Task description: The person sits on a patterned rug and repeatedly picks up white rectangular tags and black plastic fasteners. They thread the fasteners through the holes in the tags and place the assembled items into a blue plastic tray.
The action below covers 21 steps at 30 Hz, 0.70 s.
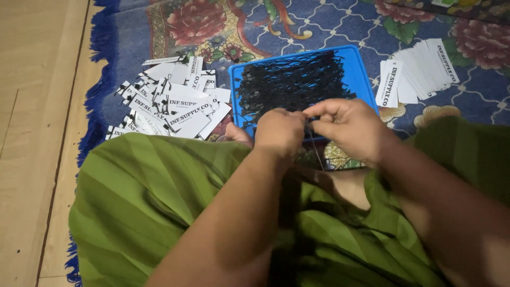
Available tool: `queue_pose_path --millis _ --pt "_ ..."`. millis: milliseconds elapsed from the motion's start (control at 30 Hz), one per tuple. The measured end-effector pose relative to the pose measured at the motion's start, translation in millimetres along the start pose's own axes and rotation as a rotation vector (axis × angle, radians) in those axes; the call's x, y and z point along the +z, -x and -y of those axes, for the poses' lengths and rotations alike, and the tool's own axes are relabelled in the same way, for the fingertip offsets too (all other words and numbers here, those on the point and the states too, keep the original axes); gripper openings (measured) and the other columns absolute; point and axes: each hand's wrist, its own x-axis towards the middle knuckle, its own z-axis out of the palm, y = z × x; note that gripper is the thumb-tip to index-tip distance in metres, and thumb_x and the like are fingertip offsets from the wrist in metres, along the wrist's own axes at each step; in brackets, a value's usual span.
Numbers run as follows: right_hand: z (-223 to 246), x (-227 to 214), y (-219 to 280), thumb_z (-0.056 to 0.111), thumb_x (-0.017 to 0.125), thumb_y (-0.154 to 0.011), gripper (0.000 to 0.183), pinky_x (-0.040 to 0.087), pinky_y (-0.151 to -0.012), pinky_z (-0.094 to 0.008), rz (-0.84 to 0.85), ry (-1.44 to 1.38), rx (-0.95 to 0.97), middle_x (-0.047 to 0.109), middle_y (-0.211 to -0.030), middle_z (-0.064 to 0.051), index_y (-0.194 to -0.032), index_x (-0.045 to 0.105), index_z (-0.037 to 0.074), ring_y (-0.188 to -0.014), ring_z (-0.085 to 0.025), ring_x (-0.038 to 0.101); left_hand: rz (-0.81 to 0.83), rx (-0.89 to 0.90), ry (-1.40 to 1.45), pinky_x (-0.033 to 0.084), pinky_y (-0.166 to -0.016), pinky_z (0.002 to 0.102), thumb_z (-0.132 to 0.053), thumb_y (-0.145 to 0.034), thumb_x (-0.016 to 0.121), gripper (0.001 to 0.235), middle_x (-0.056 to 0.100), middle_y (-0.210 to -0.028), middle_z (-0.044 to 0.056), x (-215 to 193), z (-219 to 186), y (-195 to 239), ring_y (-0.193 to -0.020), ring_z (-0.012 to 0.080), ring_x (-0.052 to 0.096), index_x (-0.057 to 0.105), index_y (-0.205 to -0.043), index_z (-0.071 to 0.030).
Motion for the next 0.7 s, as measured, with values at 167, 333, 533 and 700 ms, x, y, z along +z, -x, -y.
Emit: queue_pose_path --millis 167,333,533,700 --pt "-9 -5 -12 0.004 0.079 -0.084 0.023 0.041 -0.058 -0.017 -0.017 -0.025 -0.005 0.062 -0.068 0.003 -0.107 0.079 0.005 -0.062 -0.001 0.052 0.031 0.08 0.2 0.064 -0.089 0.045 -0.039 -0.09 0.054 0.04 0.078 -0.102 0.007 2 -6 1 -0.105 0.0287 0.074 0.077 -0.112 -0.015" --pt "1 -11 -12 0.007 0.074 -0.09 0.016 0.038 -0.053 -0.017 -0.056 -0.048 0.035 0.062 -0.071 0.004 -0.106 0.076 0.006 -0.06 0.0 0.049 0.048 0.058 0.401 0.061 -0.092 0.045 -0.034 -0.087 0.061 0.037 0.077 -0.109 0.01 0 -7 -1 -0.108 0.0291 0.074 0.075 -0.115 -0.016" --pt "5 -14 -12 0.009 0.071 -0.097 0.018 0.025 -0.037 -0.015 -0.074 -0.348 0.055 0.054 -0.067 0.001 -0.11 0.067 -0.003 -0.044 0.003 0.034 0.29 0.057 0.8 0.06 -0.08 0.037 -0.018 -0.09 0.062 0.054 0.071 -0.106 0.017 6 1 1 -0.091 0.0252 0.069 0.059 -0.142 -0.004" --pt "5 -12 -15 0.008 0.082 -0.089 0.012 0.043 -0.106 -0.032 -0.135 -0.036 -0.2 0.064 -0.12 -0.009 -0.098 0.074 0.004 -0.118 -0.015 0.058 0.073 0.047 0.394 0.064 -0.078 0.039 -0.032 -0.087 0.075 0.029 0.078 -0.09 0.008 21 31 -48 -0.092 0.0267 0.078 0.078 -0.115 -0.024"
